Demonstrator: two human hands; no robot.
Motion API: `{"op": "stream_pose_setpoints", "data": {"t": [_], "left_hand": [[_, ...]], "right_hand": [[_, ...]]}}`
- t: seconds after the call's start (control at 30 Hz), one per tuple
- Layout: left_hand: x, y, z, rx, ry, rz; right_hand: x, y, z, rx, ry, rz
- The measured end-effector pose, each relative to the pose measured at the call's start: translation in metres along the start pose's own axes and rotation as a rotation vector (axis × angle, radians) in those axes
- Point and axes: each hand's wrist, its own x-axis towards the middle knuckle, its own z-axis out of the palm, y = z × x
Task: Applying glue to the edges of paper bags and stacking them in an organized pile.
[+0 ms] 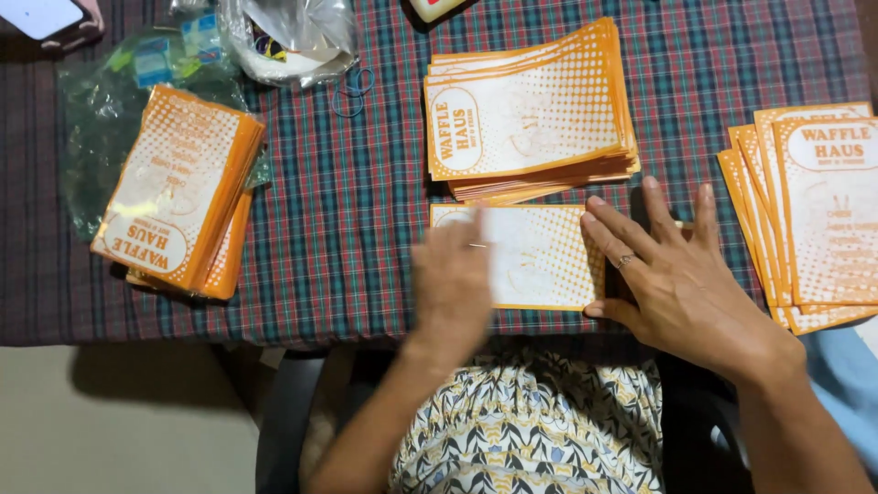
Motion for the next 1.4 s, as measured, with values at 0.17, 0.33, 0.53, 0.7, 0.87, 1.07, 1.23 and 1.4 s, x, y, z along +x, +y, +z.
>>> {"op": "stream_pose_setpoints", "data": {"t": [0.17, 0.33, 0.53, 0.7, 0.87, 1.07, 1.23, 1.4], "left_hand": [[-0.009, -0.051, -0.030, 0.235, -0.061, -0.104], [-0.005, -0.041, -0.032, 0.254, -0.042, -0.118], [0.039, -0.017, -0.027, 0.089, 0.152, 0.024], [0.074, -0.025, -0.002, -0.001, 0.099, 0.239], [0.088, -0.024, 0.010, 0.085, 0.204, 0.401], [0.086, -0.024, 0.016, 0.149, 0.237, 0.468], [0.089, -0.023, 0.013, 0.129, 0.237, 0.459], [0.092, -0.021, 0.014, 0.143, 0.286, 0.471]], "right_hand": [[0.000, 0.001, 0.001, 0.005, 0.023, -0.008], [0.000, -0.034, -0.010, -0.049, 0.094, -0.094], [-0.022, -0.066, 0.038, -0.131, 0.176, -0.206], [-0.065, -0.044, -0.010, 0.349, 0.186, -0.273], [-0.109, 0.032, -0.031, 0.687, 0.707, 0.700], [-0.147, 0.123, 0.031, 0.337, 0.664, 0.960], [-0.142, 0.108, 0.032, -0.211, 0.538, 0.887], [-0.109, 0.080, 0.005, -0.105, 0.673, 0.611]]}}
